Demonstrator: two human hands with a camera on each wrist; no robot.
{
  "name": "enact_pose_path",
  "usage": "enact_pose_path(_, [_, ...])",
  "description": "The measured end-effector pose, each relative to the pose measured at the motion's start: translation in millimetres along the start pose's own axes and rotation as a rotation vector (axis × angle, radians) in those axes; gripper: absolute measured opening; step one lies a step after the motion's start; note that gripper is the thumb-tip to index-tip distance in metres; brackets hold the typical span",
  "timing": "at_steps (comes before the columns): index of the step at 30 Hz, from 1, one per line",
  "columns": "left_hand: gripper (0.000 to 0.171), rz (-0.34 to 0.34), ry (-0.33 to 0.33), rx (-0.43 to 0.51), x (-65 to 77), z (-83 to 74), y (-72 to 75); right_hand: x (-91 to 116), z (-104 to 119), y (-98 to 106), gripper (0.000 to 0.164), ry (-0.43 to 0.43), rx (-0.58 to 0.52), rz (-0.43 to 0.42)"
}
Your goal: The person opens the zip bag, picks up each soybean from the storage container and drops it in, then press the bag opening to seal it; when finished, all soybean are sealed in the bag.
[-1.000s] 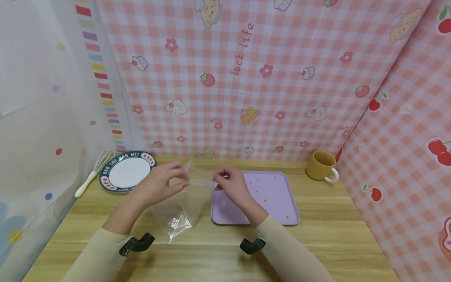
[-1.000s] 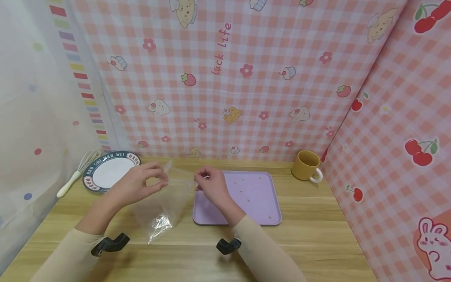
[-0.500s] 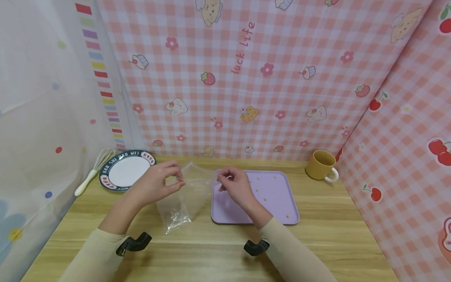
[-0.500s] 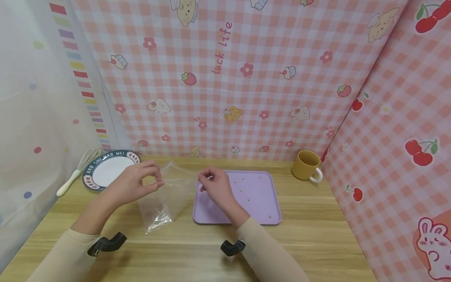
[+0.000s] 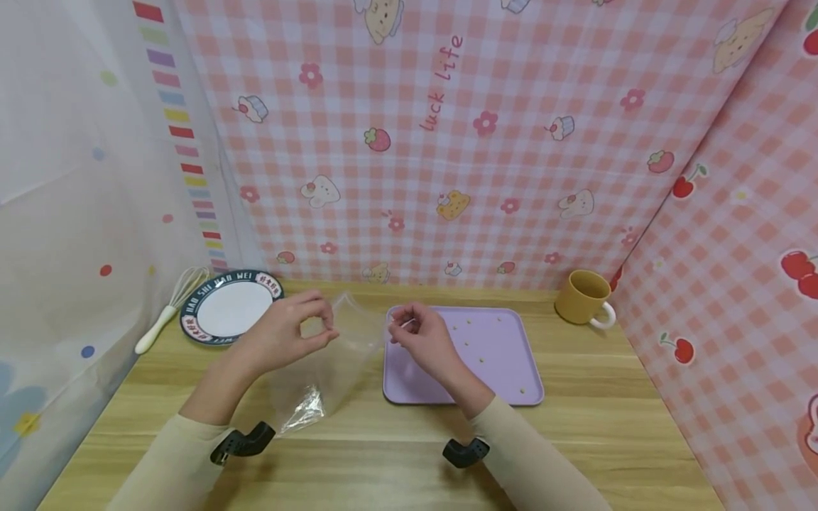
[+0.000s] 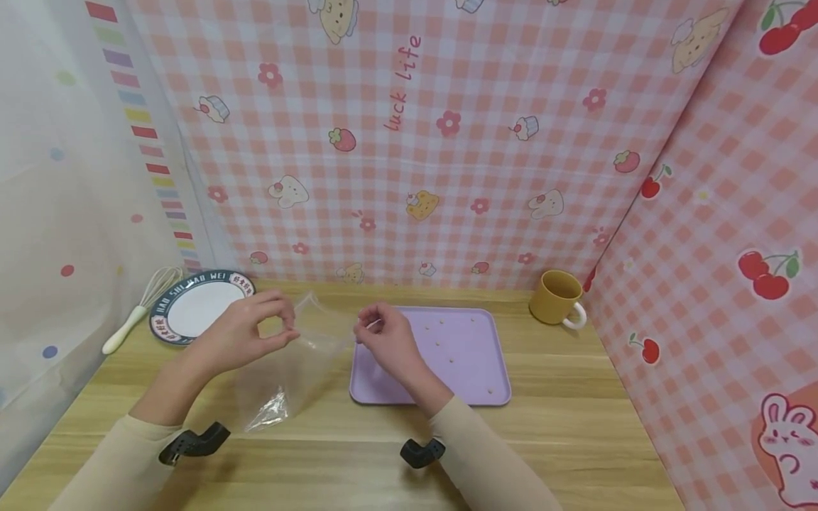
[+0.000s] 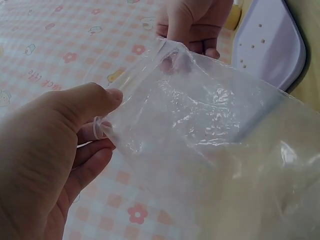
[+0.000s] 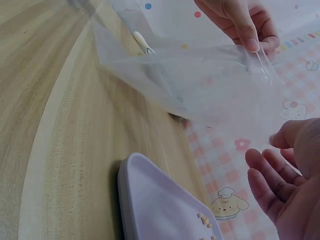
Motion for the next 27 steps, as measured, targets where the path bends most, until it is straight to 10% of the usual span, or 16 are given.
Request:
enact_pose_path(11, [0.027,0.033,0.024,0.065,0.1,-5.3,-6.2,1.5,8.6,-14.8,0.028,0.255,0.178,0.233])
enact_pose_path(27, [0.014,-0.041,0.047,-0.039,4.3,-15.9,-16.1,8.9,9.7,-24.5,0.040,0.269,0.198,0.256])
Point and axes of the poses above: each hand's wrist, its own x-axis away from the middle knuckle, its own y-axis out of the back of the hand, z = x × y, the point moved 4 cm from there along -x, towards the middle knuckle, and after that the axes turned 3 degrees about -y, right-handed, at the moved point
